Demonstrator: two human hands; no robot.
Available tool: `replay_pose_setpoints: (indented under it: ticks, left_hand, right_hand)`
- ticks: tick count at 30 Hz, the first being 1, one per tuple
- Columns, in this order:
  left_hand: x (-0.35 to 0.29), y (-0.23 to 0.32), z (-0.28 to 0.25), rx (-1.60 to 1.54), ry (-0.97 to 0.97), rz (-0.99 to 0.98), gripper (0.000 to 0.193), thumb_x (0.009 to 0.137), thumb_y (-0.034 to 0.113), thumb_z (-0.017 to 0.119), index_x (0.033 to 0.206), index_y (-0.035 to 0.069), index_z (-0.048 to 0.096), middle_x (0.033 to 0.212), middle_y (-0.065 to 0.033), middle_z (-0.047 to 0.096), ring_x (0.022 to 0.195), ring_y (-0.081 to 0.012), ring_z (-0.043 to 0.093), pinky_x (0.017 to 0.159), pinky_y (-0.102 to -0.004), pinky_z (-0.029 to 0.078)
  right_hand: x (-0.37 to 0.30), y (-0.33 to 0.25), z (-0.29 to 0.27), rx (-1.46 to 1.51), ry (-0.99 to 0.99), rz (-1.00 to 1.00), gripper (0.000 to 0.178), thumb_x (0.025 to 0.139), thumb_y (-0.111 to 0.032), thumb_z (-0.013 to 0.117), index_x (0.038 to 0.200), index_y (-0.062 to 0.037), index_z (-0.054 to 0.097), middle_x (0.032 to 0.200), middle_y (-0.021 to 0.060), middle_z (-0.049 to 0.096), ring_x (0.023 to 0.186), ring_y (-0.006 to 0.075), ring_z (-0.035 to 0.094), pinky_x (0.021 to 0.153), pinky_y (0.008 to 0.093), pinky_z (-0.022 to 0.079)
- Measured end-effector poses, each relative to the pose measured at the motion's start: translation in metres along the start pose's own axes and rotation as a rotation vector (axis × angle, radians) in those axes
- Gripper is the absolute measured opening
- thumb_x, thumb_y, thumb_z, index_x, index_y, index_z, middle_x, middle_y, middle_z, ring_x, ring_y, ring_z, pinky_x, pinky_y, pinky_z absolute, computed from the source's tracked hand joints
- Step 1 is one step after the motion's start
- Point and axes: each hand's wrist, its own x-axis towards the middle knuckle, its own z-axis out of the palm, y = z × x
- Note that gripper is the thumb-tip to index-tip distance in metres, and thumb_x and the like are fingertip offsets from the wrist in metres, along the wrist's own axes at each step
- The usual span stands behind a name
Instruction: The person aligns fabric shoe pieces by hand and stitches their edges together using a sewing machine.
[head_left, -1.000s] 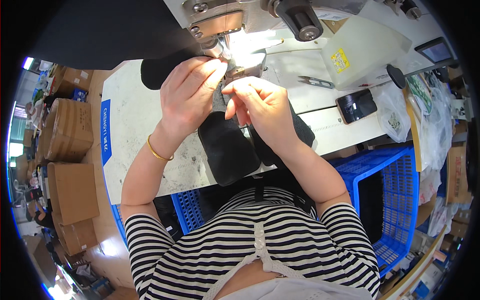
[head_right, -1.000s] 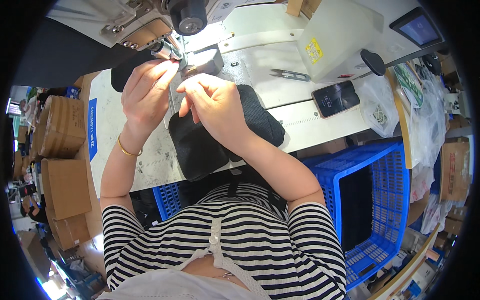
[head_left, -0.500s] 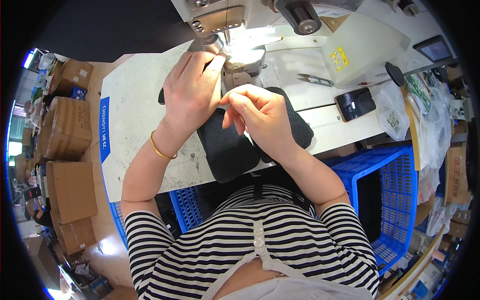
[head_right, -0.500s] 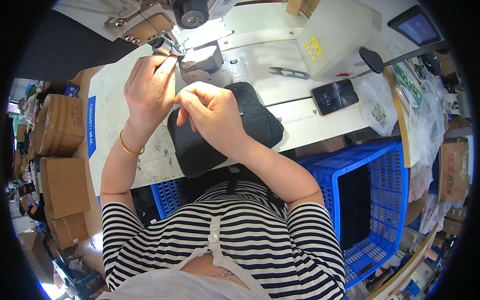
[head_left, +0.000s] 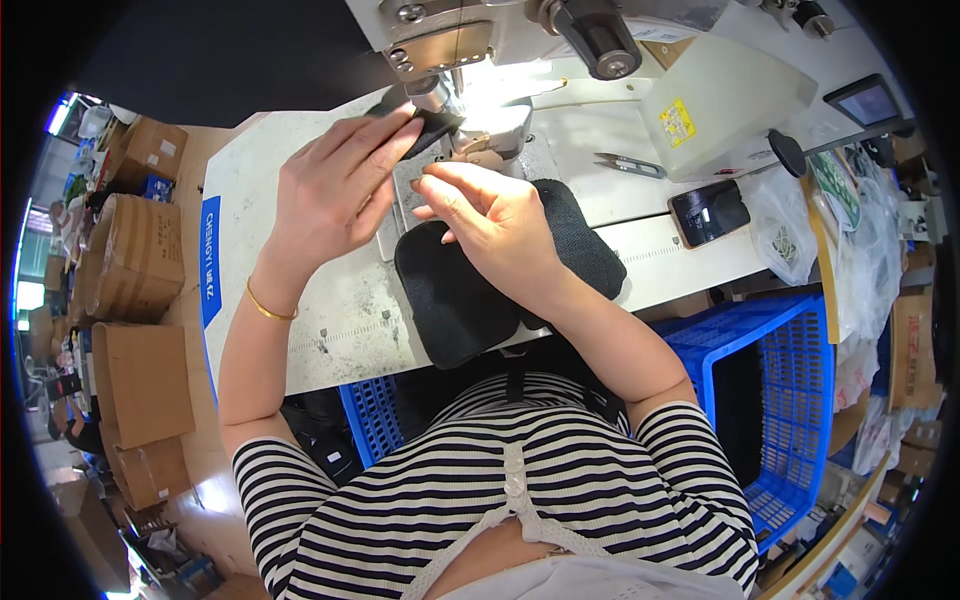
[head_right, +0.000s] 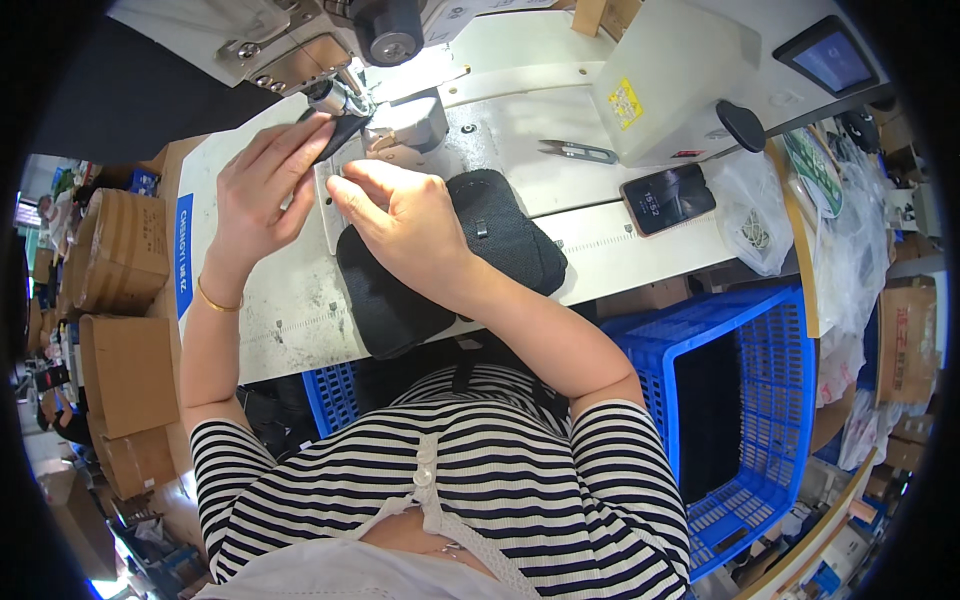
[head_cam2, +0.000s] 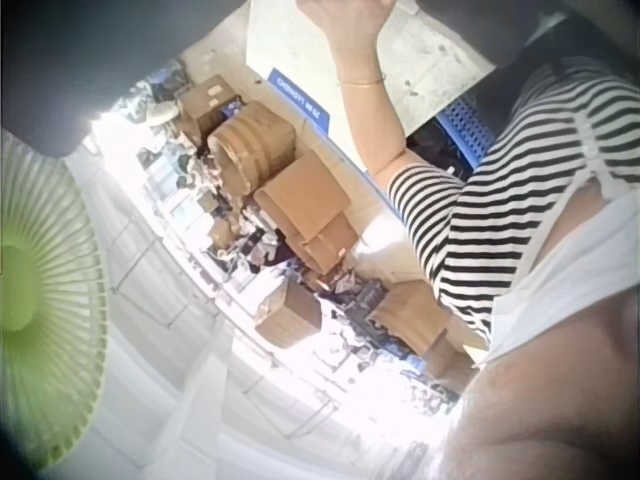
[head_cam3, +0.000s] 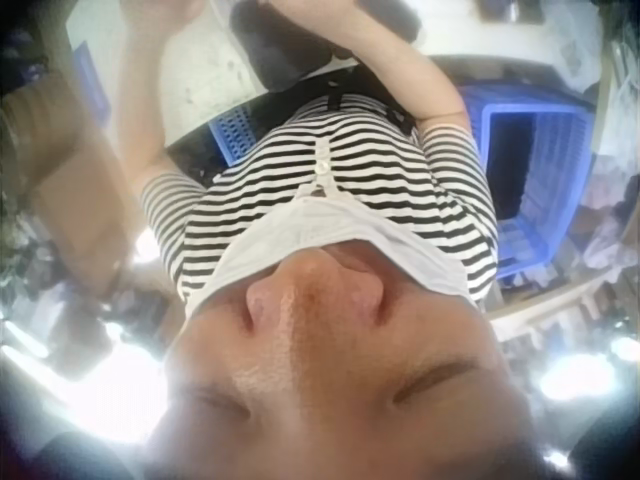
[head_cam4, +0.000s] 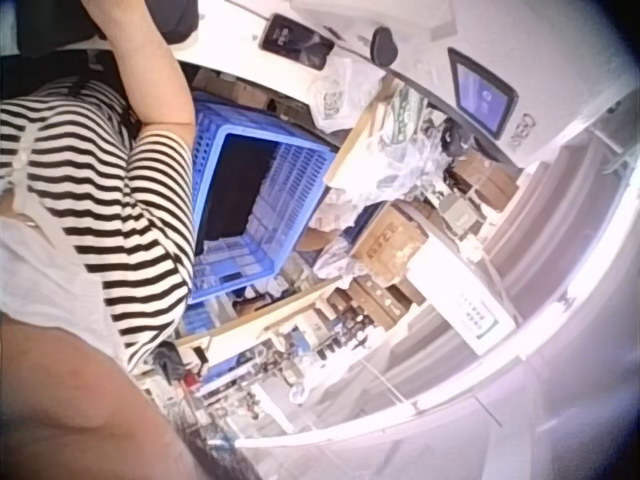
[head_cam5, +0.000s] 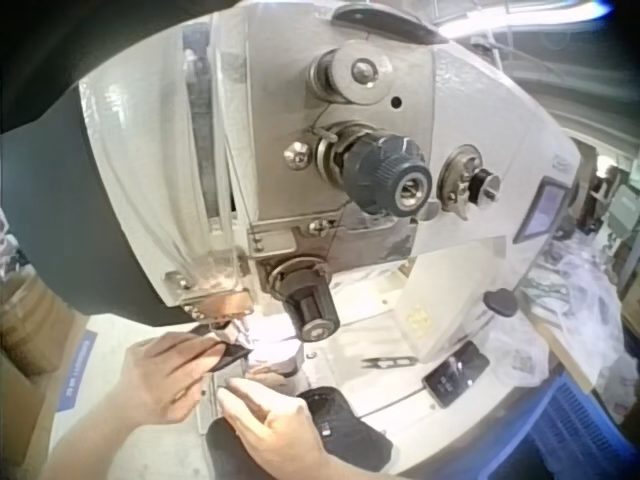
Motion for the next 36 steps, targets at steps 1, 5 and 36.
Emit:
replay_pose_setpoints:
  ticks: [1, 5, 36]
  left_hand:
    - [0.002, 0.002, 0.002, 0.000, 0.001, -0.002, 0.058, 0.080, 0.018, 0.067, 0.136, 0.010, 0.054, 0.138, -0.0074, 0.055, 0.119, -0.0246, 0.057, 0.095, -0.0354, 0.052]
    - [0.000, -0.016, 0.018, 0.121, 0.061, 0.021, 0.056, 0.088, 0.035, 0.062, 0.134, 0.006, 0.054, 0.133, -0.0161, 0.057, 0.120, -0.0359, 0.056, 0.103, -0.0436, 0.046]
    - [0.020, 0.099, -0.022, 0.139, 0.227, 0.001, 0.039, 0.061, 0.002, 0.067, 0.099, -0.003, 0.070, 0.095, -0.0096, 0.066, 0.072, -0.0197, 0.062, 0.059, -0.0283, 0.051]
  right_hand:
    - [-0.001, 0.001, 0.001, -0.001, -0.002, 0.000, 0.030, 0.095, -0.022, 0.061, 0.103, 0.0064, 0.065, 0.077, 0.0117, 0.068, 0.067, 0.0139, 0.063, 0.064, 0.0289, 0.049]
    - [-0.004, -0.006, 0.006, 0.099, 0.024, 0.057, 0.030, 0.096, -0.023, 0.061, 0.106, 0.0048, 0.066, 0.080, 0.0098, 0.070, 0.070, 0.0113, 0.064, 0.062, 0.0266, 0.050]
    - [-0.033, -0.025, -0.007, 0.210, 0.053, 0.113, 0.025, 0.100, -0.014, 0.053, 0.109, 0.0028, 0.067, 0.074, 0.0006, 0.063, 0.064, 0.0042, 0.057, 0.056, 0.0221, 0.050]
